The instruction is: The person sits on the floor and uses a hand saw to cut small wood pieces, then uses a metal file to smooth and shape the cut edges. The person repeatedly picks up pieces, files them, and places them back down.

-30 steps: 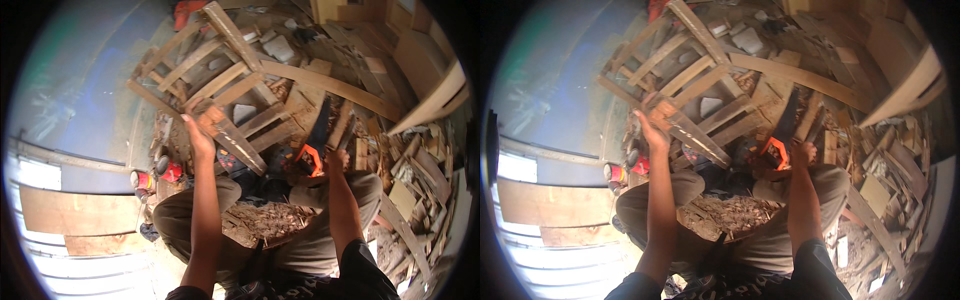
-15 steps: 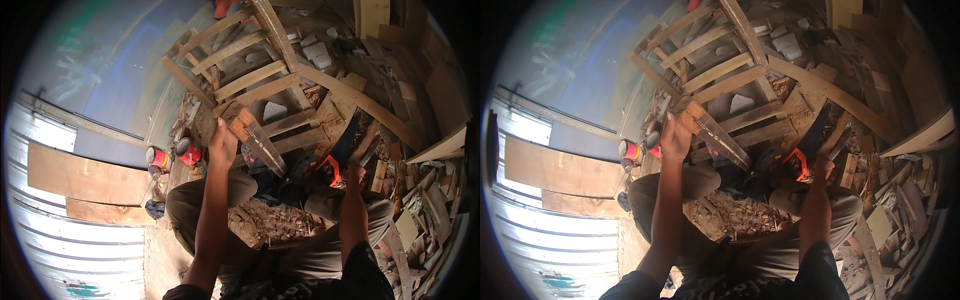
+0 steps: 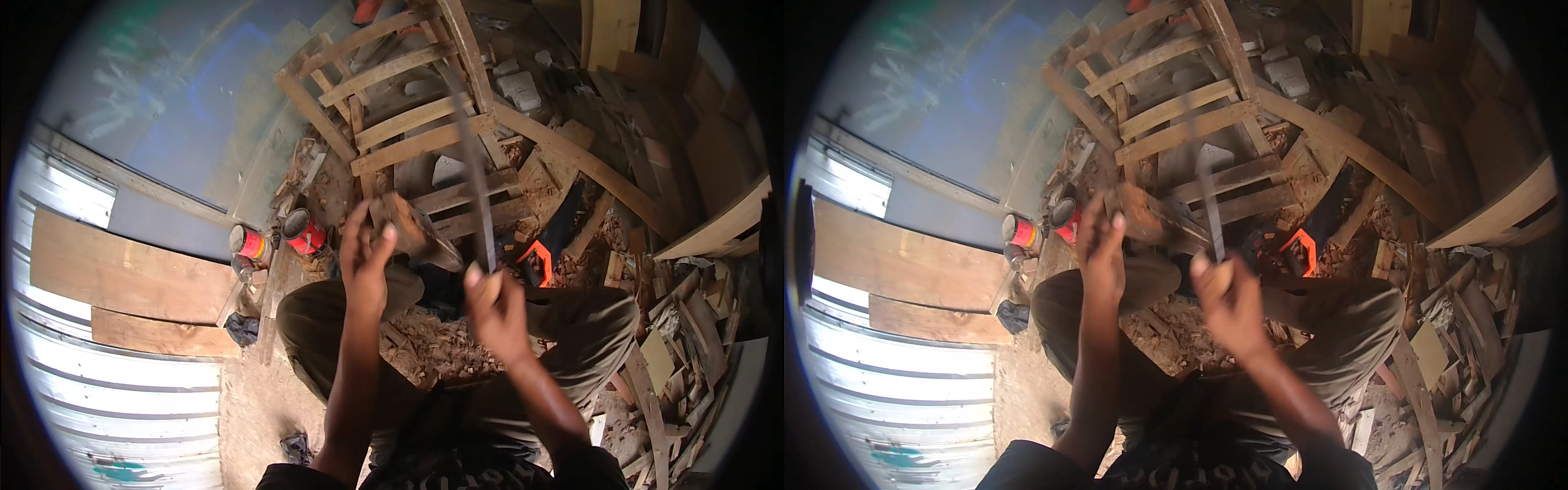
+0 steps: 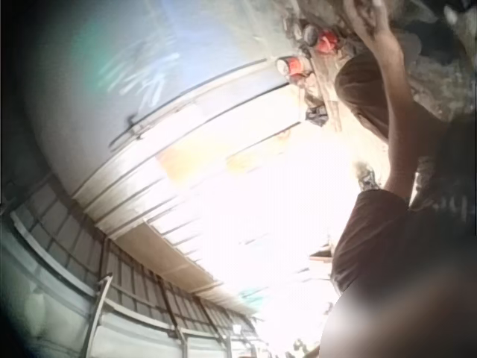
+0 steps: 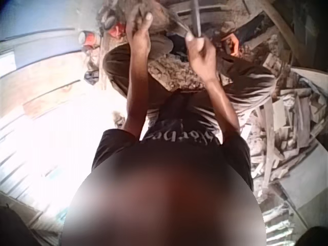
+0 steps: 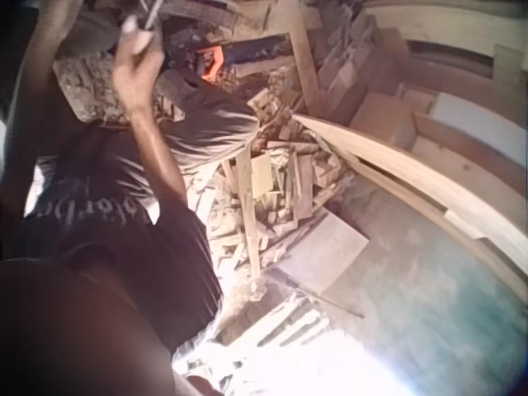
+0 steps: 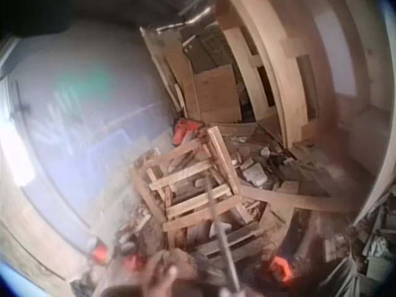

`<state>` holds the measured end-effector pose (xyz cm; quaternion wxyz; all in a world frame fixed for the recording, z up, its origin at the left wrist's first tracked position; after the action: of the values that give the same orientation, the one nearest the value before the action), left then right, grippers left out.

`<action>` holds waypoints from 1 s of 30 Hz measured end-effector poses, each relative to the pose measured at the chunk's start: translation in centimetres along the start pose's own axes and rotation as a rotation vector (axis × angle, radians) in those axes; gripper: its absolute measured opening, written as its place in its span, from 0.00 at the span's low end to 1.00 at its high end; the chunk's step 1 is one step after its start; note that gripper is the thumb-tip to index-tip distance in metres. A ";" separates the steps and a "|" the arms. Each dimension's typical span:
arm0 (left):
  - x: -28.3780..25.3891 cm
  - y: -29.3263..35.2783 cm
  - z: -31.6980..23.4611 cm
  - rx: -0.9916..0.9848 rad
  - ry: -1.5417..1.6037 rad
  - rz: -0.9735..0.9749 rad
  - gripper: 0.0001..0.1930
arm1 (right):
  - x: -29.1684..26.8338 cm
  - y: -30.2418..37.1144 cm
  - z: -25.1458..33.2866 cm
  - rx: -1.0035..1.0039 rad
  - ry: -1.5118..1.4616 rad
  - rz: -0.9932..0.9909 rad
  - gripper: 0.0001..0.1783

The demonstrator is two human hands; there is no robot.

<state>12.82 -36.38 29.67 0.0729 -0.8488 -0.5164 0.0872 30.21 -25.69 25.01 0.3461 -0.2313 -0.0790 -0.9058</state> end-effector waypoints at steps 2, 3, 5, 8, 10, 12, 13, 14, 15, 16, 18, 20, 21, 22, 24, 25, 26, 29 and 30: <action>-0.8 3.3 -0.8 -0.072 0.072 0.033 0.31 | 2.8 4.3 0.4 0.061 0.119 0.081 0.16; -1.1 4.7 -1.0 -0.099 0.111 0.054 0.31 | 3.3 6.0 -0.2 0.154 0.276 0.110 0.17; -1.7 7.5 -1.2 -0.127 0.166 0.068 0.31 | 3.8 8.6 -0.4 0.087 0.320 0.139 0.18; -2.5 10.2 -0.9 -0.157 0.101 0.052 0.28 | 3.4 10.9 -1.4 0.111 0.436 0.174 0.19; -2.7 11.0 -0.6 -0.133 0.088 0.028 0.26 | 3.1 11.7 -1.7 0.101 0.439 0.163 0.20; -3.0 11.0 -0.4 -0.141 0.105 -0.008 0.26 | 3.1 12.1 -2.0 0.132 0.449 0.143 0.20; -3.0 11.0 -0.4 -0.142 0.109 -0.021 0.26 | 3.2 12.2 -2.1 0.156 0.455 0.133 0.20; -3.1 10.9 -0.4 -0.128 0.128 -0.020 0.25 | 3.2 12.3 -2.3 0.217 0.472 0.113 0.21; -3.0 10.8 -0.4 -0.128 0.102 -0.013 0.25 | 3.4 12.2 -2.0 0.161 0.459 0.116 0.21; -2.9 10.7 -0.5 -0.123 0.077 -0.012 0.25 | 3.6 12.1 -1.9 0.153 0.458 0.108 0.21; -2.7 10.7 -0.6 -0.119 0.056 -0.003 0.25 | 3.7 12.0 -1.5 0.175 0.460 0.110 0.20; -2.2 10.9 -0.7 -0.125 0.065 0.008 0.25 | 3.3 12.1 -1.2 0.240 0.469 0.069 0.19; -2.1 10.9 -0.7 -0.122 0.037 0.006 0.25 | 3.1 12.1 -1.0 0.257 0.458 0.050 0.19; -2.1 10.9 -0.8 -0.122 0.007 0.003 0.25 | 3.0 12.1 -0.5 0.197 0.419 0.068 0.19; -2.0 10.8 -0.8 -0.137 0.000 -0.015 0.25 | 2.8 12.1 0.3 0.003 0.300 0.071 0.18; -2.0 10.6 -0.9 -0.125 0.048 -0.035 0.25 | 2.6 12.0 0.2 0.007 0.320 0.075 0.18; -2.2 10.5 -0.9 -0.132 0.046 -0.015 0.24 | 2.5 12.0 0.1 -0.020 0.319 0.078 0.18; -2.1 10.2 -1.0 -0.140 -0.004 0.019 0.24 | 2.4 11.7 -1.6 0.217 0.433 0.142 0.19; -2.4 10.3 -1.1 -0.150 0.031 -0.008 0.25 | 2.5 11.5 -1.8 0.212 0.451 0.146 0.19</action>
<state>20.85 -43.22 28.73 0.0176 -0.8510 -0.5237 0.0348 35.56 -36.33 24.39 0.4417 0.0088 -0.0777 -0.8938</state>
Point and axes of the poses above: each hand's wrist, its own y-axis away from the middle knuckle, its own x-axis out of the palm, z = x × y, the point moved 4 cm from there along -y, towards the middle knuckle, and after that the axes turned 13 degrees about -y, right-handed, at the moved point
